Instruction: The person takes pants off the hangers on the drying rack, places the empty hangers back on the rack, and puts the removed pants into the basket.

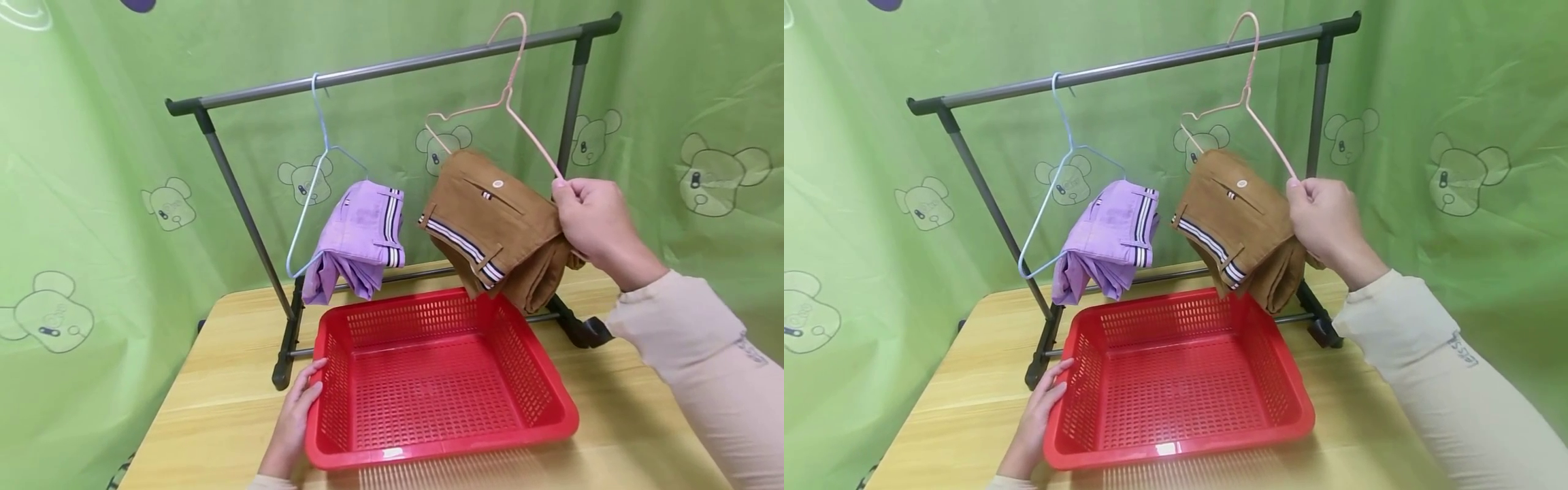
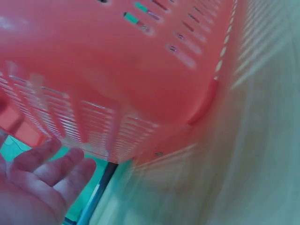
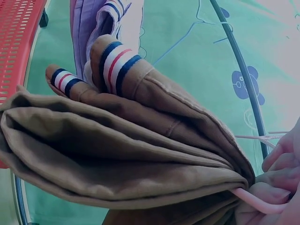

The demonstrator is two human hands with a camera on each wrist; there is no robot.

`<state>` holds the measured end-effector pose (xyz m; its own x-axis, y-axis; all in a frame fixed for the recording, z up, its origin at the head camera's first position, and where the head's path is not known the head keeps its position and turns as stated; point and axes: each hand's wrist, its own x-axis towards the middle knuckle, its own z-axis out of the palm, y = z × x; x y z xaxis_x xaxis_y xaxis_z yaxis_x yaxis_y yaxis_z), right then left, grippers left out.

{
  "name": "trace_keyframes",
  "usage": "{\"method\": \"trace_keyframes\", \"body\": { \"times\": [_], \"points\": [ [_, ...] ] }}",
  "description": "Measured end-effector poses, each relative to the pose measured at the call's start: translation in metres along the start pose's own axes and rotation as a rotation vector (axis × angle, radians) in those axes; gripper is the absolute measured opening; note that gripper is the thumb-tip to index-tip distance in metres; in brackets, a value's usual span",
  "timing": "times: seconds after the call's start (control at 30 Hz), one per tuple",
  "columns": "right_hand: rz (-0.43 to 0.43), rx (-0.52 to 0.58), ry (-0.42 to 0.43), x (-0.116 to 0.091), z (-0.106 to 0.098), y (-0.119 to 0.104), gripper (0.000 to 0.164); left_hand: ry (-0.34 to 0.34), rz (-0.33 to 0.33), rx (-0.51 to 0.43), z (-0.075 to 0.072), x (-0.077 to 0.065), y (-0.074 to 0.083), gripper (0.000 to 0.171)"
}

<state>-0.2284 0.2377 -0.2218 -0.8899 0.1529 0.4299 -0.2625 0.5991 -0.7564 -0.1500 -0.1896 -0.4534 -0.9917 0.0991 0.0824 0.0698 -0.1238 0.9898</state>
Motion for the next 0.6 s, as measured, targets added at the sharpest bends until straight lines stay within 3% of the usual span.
{"method": "trace_keyframes", "body": {
  "times": [0.3,0.47,0.6],
  "points": [
    [-0.012,-0.015,-0.009,-0.003,-0.010,0.005,0.049,0.014,0.106,0.221,-0.004,0.008,0.014,0.051],
    [-0.032,-0.078,-0.010,-0.006,-0.014,0.005,0.052,0.036,0.137,0.388,-0.007,0.010,0.034,0.055],
    [-0.046,-0.108,-0.003,-0.009,-0.016,0.006,0.052,0.050,0.162,0.449,-0.004,0.012,0.053,0.052]
  ]
}}
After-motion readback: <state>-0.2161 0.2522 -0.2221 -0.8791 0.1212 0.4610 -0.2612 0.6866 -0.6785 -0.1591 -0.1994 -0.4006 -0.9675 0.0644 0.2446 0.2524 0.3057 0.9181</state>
